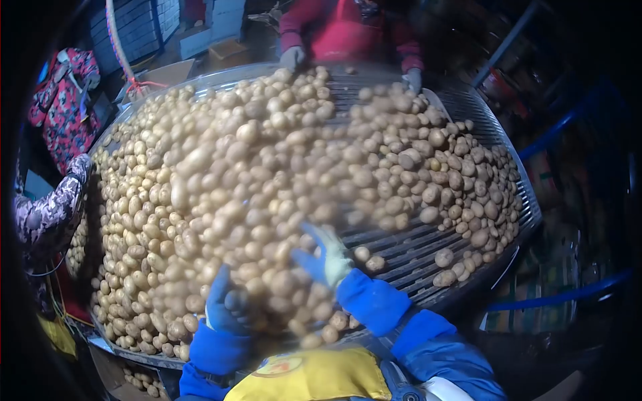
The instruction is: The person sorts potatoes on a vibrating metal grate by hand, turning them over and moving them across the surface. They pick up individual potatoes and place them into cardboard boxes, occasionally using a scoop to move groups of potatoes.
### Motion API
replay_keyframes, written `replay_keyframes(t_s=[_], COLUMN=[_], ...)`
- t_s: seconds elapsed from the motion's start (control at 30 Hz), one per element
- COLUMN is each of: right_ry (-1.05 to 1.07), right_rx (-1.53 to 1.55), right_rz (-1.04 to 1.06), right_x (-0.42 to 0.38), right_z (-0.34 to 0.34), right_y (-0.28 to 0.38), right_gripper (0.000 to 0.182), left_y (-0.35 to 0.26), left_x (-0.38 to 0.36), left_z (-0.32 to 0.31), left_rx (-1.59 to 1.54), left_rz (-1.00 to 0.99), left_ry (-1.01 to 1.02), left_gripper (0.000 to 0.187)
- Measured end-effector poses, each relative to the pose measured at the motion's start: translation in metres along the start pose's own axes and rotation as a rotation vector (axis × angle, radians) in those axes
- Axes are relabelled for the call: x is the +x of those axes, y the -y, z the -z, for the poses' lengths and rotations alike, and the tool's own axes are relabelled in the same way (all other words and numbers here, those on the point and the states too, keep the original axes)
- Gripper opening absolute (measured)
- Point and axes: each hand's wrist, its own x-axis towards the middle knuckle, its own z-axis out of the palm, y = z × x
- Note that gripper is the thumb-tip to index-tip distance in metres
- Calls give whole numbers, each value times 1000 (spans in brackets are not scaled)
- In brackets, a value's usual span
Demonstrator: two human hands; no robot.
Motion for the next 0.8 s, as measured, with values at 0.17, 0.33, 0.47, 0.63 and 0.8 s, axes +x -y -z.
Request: replay_keyframes(t_s=[0.17,0.33,0.47,0.63,0.8], right_ry=[70,126,215,370,273], right_rx=[680,934,1039,665,304], right_rz=[-267,-77,-238,156,269], right_x=[-2,8,25,36,40], right_z=[-27,-91,-131,-98,-39], right_y=[-12,3,34,82,76], right_gripper=[61,59,59,91,57], left_y=[3,4,-6,-22,-22], left_x=[-3,-9,-11,-5,-22], left_z=[-22,-20,15,33,43], left_rx=[-30,103,113,230,232], left_rz=[-64,-147,-280,-435,-441], left_ry=[-75,-96,-164,230,-23], left_gripper=[76,75,74,44,52])
